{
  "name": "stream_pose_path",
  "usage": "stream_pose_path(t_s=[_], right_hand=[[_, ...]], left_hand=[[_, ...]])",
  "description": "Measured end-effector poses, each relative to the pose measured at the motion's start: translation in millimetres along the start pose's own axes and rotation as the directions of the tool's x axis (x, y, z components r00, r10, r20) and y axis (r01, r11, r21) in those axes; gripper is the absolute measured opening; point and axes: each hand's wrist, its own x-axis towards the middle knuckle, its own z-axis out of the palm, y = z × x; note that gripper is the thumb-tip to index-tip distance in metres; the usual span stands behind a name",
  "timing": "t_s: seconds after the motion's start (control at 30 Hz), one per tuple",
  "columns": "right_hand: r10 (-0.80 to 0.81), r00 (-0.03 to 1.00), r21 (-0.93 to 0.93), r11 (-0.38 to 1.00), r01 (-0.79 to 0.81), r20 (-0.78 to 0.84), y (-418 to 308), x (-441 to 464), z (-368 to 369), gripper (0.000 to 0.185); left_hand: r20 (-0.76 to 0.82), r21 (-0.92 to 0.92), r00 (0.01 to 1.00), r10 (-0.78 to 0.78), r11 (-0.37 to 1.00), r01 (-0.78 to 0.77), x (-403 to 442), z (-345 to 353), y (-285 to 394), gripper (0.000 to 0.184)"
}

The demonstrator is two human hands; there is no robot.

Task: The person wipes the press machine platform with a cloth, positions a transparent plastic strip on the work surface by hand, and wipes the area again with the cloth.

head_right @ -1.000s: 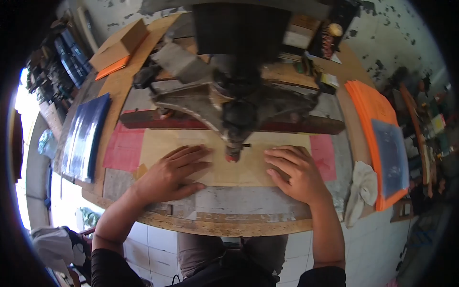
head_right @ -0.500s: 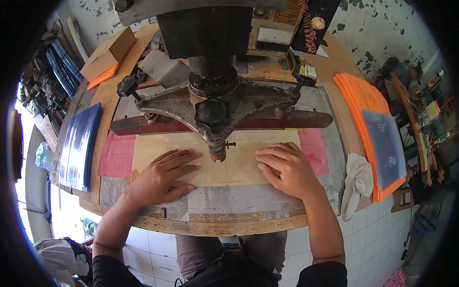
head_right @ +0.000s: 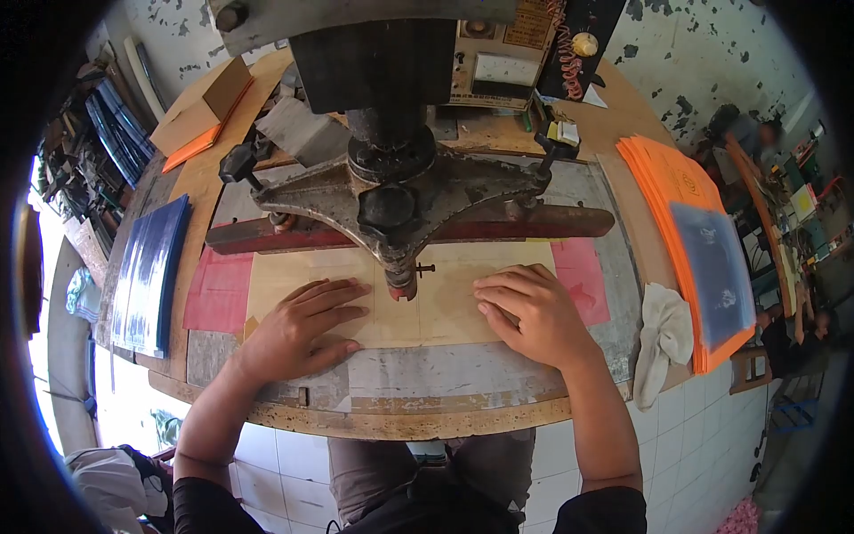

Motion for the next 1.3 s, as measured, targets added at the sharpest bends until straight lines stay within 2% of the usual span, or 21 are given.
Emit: stream_pose_path(t_s=[0.5, 0.7, 0.87, 1.0, 1.03, 1.13, 1.23, 1.3], right_hand=[[-0.012, 1.0, 0.007, 1.0, 0.012, -0.011, 1.2, -0.8, 0.5, 0.014], [0.001, 0.999, -0.008, 1.0, -0.001, -0.038, -0.1, 1.1, -0.5, 0.014], [-0.014, 0.996, -0.004, 1.0, 0.014, -0.086, -1.4, 2.3, 0.8, 0.016], [-0.01, 0.994, -0.001, 1.0, 0.01, -0.111, -4.1, 2.2, -0.5, 0.014], [-0.019, 0.992, -0.007, 1.0, 0.018, -0.121, -3.7, 2.0, -0.6, 0.013], [-0.051, 0.986, -0.021, 0.999, 0.048, -0.157, 0.8, -0.1, -0.4, 0.009], [-0.101, 0.972, -0.031, 0.995, 0.097, -0.213, 4.6, 1.1, 1.3, 0.005], [-0.151, 0.954, -0.056, 0.988, 0.142, -0.257, 6.3, 3.7, 1.5, 0.01]], left_hand=[[-0.025, 0.009, 1.0, 0.0, 1.0, 0.0, 0.0, -1.3, -1.2, 0.038], [-0.074, -0.001, 0.996, 0.057, 0.998, -0.057, -1.7, -1.9, -2.3, 0.036], [-0.211, -0.017, 0.972, 0.098, 0.994, -0.104, -4.3, -3.3, -7.4, 0.012], [-0.415, 0.033, 0.907, 0.071, 0.997, -0.063, -14.4, -21.2, -9.8, 0.019], [-0.512, 0.032, 0.854, 0.091, 0.996, -0.087, -16.3, -21.2, -14.1, 0.02], [-0.652, 0.022, 0.755, 0.065, 0.998, -0.067, -18.8, -24.5, -17.5, 0.02], [-0.672, 0.171, 0.72, 0.173, 0.982, -0.077, -16.9, -28.6, -23.6, 0.02], [-0.671, 0.25, 0.711, 0.212, 0.967, -0.052, -18.7, -30.2, -27.1, 0.017]])
